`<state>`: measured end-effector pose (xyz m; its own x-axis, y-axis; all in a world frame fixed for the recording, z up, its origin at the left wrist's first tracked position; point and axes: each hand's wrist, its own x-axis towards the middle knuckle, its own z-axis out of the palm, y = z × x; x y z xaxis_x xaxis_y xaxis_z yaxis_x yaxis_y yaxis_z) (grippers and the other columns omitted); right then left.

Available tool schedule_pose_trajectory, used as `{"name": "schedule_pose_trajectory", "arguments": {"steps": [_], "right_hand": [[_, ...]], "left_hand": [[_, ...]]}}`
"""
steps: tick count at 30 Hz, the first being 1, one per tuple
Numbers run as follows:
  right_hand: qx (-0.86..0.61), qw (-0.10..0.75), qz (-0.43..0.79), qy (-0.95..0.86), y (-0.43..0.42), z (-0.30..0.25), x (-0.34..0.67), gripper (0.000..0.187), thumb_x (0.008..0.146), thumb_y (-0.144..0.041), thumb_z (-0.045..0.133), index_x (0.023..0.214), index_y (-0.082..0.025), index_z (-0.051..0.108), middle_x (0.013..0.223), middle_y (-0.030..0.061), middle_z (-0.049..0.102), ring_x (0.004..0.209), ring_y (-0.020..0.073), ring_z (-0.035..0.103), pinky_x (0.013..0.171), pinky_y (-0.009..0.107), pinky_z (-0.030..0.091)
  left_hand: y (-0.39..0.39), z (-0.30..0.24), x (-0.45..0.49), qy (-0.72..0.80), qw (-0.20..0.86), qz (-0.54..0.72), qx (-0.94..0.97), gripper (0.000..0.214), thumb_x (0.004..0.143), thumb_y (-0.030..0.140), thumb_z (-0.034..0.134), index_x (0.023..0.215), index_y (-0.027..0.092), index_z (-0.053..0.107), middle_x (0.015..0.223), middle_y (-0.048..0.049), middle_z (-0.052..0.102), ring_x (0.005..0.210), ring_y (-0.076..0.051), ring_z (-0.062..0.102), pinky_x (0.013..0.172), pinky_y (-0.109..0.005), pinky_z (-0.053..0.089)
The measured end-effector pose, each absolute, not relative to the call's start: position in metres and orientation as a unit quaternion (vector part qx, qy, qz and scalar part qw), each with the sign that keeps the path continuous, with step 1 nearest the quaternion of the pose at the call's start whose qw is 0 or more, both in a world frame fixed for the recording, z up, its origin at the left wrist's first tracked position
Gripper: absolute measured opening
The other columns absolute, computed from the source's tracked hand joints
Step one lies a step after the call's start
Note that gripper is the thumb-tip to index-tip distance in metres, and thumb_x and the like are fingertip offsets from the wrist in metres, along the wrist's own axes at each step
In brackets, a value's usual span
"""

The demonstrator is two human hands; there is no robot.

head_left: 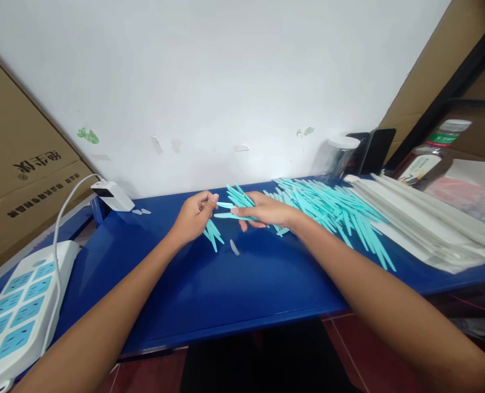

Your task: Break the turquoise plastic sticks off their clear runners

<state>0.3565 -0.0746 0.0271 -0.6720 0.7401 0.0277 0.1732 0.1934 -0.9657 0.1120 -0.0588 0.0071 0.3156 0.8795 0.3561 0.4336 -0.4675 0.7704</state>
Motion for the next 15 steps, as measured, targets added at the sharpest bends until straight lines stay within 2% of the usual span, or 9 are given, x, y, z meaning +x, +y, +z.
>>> {"name": "schedule_pose_trajectory", "arguments": {"steps": [3,8,12,15], "right_hand": [[-0.336,0.263,0.546,-0.721,-0.073,0.029,0.359,0.036,0.096,-0.051,0.07,0.086,-0.019,0.057,0.073,0.0056,0.074,0.042,0.0076,0.042,0.04,0.024,0.033],[-0.36,0.312,0.548,-0.688,-0.062,0.025,0.369,0.037,0.092,-0.05,0.076,0.086,-0.02,0.056,0.074,0.0062,0.074,0.04,0.007,0.038,0.038,0.024,0.029],[-0.36,0.344,0.544,-0.675,-0.054,0.021,0.376,0.041,0.093,-0.055,0.072,0.081,-0.019,0.058,0.068,0.006,0.07,0.039,0.0069,0.035,0.036,0.023,0.024],[-0.367,0.349,0.545,-0.668,-0.053,0.021,0.378,0.04,0.093,-0.055,0.072,0.082,-0.019,0.059,0.064,0.0054,0.068,0.039,0.0074,0.033,0.035,0.023,0.023]], "left_hand": [[-0.051,0.008,0.102,0.449,0.25,0.412,0.753,0.045,0.103,0.057,0.047,0.083,0.019,0.06,0.057,0.0048,0.044,0.052,-0.012,0.039,0.053,-0.025,0.031],[-0.067,0.018,0.108,0.444,0.245,0.322,0.799,0.041,0.092,0.055,0.068,0.074,0.017,0.065,0.053,0.0067,0.039,0.05,-0.01,0.033,0.053,-0.025,0.026],[-0.103,0.022,0.136,0.363,0.292,0.192,0.864,0.037,0.088,0.056,0.073,0.084,0.019,0.075,0.053,0.0073,0.04,0.05,-0.01,0.034,0.054,-0.025,0.028],[-0.119,0.021,0.148,0.309,0.327,0.122,0.884,0.042,0.081,0.059,0.08,0.097,0.021,0.079,0.056,0.0074,0.043,0.051,-0.01,0.038,0.054,-0.026,0.028]]}}
